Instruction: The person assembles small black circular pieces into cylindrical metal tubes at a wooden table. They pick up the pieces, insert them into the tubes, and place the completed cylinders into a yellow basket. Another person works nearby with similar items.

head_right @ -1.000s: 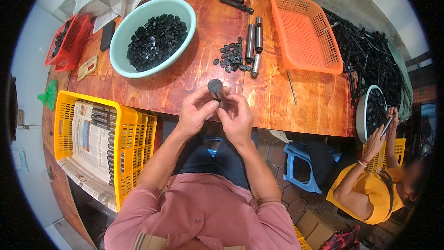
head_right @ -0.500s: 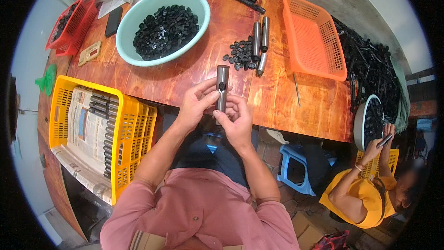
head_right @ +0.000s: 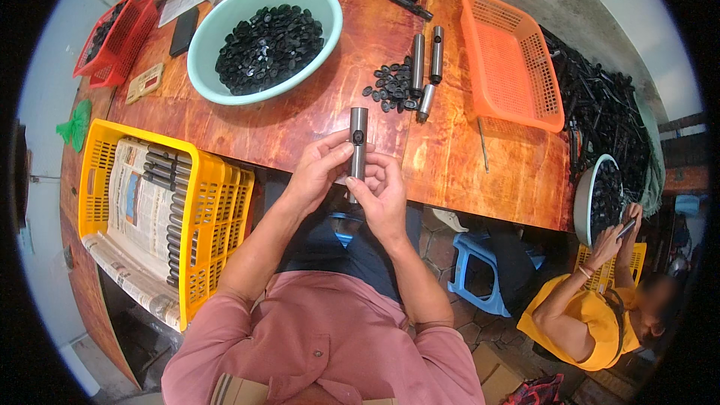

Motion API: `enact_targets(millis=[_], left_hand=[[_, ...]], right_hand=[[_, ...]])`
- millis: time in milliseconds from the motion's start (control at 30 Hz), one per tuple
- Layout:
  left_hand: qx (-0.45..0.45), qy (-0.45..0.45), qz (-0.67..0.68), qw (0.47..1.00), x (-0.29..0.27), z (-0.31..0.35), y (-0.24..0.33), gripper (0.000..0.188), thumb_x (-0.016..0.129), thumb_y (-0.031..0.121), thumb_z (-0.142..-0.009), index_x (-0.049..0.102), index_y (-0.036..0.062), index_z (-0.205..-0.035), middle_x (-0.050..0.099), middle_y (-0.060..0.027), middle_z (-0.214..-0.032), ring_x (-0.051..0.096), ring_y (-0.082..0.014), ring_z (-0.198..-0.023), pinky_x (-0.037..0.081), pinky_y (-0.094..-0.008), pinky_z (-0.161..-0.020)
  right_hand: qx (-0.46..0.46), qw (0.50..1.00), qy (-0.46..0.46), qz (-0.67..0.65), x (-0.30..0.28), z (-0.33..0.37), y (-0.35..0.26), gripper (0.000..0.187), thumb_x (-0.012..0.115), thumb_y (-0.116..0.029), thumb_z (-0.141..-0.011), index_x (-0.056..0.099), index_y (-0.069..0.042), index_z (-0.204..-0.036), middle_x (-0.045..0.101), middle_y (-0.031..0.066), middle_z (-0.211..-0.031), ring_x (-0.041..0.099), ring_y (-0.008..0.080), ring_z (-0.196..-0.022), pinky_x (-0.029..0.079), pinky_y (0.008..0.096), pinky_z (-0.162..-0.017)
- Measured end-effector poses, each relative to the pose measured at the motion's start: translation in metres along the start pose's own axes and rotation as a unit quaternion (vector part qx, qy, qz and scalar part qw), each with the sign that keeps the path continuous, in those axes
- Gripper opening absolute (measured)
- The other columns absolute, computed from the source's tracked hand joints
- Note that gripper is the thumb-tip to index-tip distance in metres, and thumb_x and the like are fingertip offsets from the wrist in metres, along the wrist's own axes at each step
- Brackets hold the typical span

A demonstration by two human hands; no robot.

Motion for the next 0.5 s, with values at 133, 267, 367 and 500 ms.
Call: enact_targets(millis=[133,267,367,500], left_hand=[[-0.003,0.005,0.023,1.0,0.0,-0.002,-0.002,0.044,0.06,0.02,-0.102,0.053,-0.0042,-0.138,0.069,-0.0161,-0.121,0.071,-0.0209,-0.102,0.059,-0.036,-0.092],[-0.006,0.029,0.113,0.993,-0.004,-0.009,-0.006,0.039,0.057,0.017,-0.104,0.053,-0.0033,-0.137,0.068,-0.0156,-0.117,0.071,-0.0241,-0.1,0.061,-0.0389,-0.09],[-0.004,0.058,0.128,0.99,-0.015,-0.015,-0.007,0.035,0.055,0.018,-0.105,0.054,-0.0015,-0.135,0.068,-0.0146,-0.112,0.07,-0.0239,-0.092,0.06,-0.0373,-0.083],[-0.012,0.059,0.115,0.992,-0.015,-0.025,-0.006,0.036,0.052,0.018,-0.106,0.052,-0.0015,-0.137,0.067,-0.015,-0.109,0.067,-0.022,-0.088,0.057,-0.0356,-0.081]], right_hand=[[-0.005,1.0,-0.005,-0.003,-0.002,-0.003,0.005,0.042,0.068,0.002,-0.093,0.047,0.003,-0.129,0.064,0.0106,-0.105,0.067,0.0136,-0.089,0.056,0.0257,-0.077],[-0.025,0.996,0.022,0.083,-0.016,-0.011,0.007,0.027,0.069,-0.002,-0.094,0.059,0.003,-0.118,0.067,0.0082,-0.095,0.067,0.0119,-0.079,0.056,0.0256,-0.07],[-0.132,0.907,0.124,0.38,-0.036,-0.017,-0.024,0.011,0.074,-0.007,-0.089,0.071,0.0,-0.097,0.069,0.0109,-0.084,0.068,0.0191,-0.07,0.053,0.0328,-0.063],[-0.199,0.811,0.224,0.503,-0.077,-0.022,-0.051,0.008,0.072,-0.008,-0.088,0.072,-0.002,-0.093,0.07,0.0156,-0.085,0.068,0.03,-0.073,0.054,0.0379,-0.067]])
Point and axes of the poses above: each hand's wrist, its own z-axis away from the middle knuckle, its own x-axis out of the palm, y = z × x, the point moved 5 cm from there along -z, towards the middle knuckle
